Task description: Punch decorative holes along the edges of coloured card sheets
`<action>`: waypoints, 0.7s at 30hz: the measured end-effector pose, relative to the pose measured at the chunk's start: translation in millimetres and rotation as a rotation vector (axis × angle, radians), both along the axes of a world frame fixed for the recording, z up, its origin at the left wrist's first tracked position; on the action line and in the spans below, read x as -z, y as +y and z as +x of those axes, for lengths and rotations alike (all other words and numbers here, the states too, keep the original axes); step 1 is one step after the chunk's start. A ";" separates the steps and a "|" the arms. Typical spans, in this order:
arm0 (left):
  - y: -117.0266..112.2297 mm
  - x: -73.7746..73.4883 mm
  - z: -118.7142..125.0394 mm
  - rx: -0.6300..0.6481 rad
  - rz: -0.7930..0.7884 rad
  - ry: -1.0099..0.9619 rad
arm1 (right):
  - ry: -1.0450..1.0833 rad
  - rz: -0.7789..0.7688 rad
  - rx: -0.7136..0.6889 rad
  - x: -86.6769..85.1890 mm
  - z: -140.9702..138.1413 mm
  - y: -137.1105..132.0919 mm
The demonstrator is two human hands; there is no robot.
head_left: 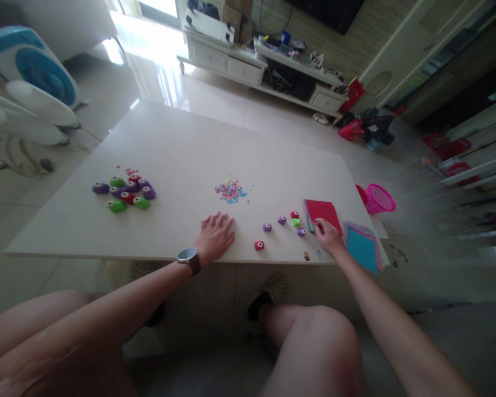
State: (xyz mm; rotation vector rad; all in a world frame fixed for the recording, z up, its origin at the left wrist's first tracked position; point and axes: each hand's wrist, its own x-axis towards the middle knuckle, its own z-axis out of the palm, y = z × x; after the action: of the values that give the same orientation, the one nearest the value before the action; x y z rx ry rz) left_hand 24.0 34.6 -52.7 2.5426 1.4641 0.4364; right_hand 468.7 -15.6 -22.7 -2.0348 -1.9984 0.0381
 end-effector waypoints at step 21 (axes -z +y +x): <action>-0.5 -1.9 0.6 -0.002 0.001 0.019 | 0.116 0.032 0.026 3.7 13.1 6.3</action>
State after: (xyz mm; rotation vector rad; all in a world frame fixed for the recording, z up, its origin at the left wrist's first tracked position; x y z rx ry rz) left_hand 24.6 34.0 -50.9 2.5529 1.4737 0.4144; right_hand 481.8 -9.3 -26.4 -1.9905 -1.8903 0.1154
